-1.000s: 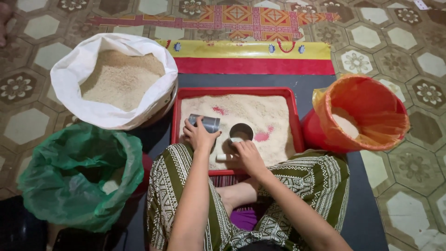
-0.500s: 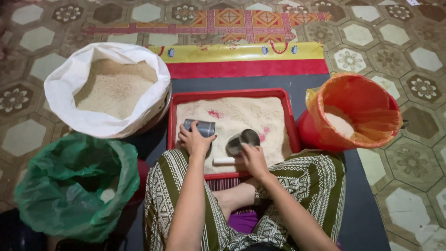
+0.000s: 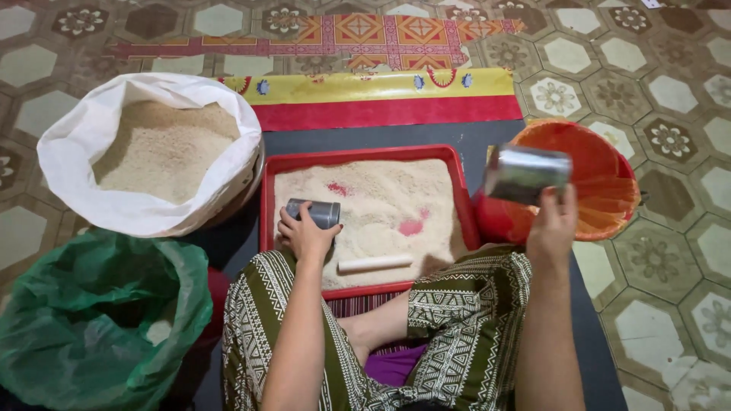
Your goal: Measuring and transferring grain from a large white bag into a red tray and a red bucket using metal cups.
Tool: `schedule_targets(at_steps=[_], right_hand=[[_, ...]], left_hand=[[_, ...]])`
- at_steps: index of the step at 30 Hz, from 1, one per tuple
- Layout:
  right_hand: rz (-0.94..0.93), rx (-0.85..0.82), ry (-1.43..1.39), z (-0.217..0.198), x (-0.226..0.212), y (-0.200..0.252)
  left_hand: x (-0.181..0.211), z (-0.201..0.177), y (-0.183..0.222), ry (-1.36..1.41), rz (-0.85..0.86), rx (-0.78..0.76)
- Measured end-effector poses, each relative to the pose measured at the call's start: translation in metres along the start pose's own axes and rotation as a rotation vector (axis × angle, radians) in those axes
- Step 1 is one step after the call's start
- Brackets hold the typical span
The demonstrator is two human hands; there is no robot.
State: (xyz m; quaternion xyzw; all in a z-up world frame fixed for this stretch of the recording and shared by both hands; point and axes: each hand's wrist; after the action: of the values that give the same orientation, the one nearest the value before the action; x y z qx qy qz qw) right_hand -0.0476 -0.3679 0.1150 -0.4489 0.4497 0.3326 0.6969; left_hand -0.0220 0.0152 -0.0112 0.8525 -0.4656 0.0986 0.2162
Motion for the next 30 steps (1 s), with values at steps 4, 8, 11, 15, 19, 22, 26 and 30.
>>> schedule_targets(at_steps=[4,8,11,15,19,22,26,30], right_hand=[[0.117,0.153,-0.583,-0.045,0.026,-0.028],[0.281,0.297,-1.145,-0.044,0.004,-0.021],[0.267,0.365,-1.266,-0.044,0.003,-0.017],[0.243,0.276,-1.205,-0.017,-0.007,-0.006],[0.323,0.186,-0.706,0.018,0.023,0.004],[0.278,-0.006,0.195,0.028,0.098,0.030],[0.334,-0.164,0.619,0.028,0.204,0.072],[0.542,-0.166,0.570,0.063,0.209,0.110]], left_hand=[[-0.003,0.003,-0.002,0.014,0.004,0.007],[-0.009,0.024,-0.015,-0.081,0.052,0.087],[-0.009,0.023,-0.014,-0.076,0.053,0.083],[-0.008,0.021,-0.013,-0.066,0.058,0.072],[-0.003,0.007,-0.003,0.026,0.011,-0.019],[0.001,0.007,0.001,0.021,0.032,-0.020],[0.005,0.018,0.005,0.009,0.053,-0.008],[0.015,0.036,0.014,0.039,0.085,-0.023]])
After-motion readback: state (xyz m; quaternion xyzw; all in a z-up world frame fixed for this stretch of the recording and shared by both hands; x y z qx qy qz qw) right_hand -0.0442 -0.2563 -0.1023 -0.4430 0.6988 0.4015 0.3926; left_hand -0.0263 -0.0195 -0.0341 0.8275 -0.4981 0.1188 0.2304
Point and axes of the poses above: each hand's wrist, its own y-axis away from the middle knuckle, its own z-axis out of the palm, x = y × z, and after that the axes turned 11 degrees about -y, right-handed
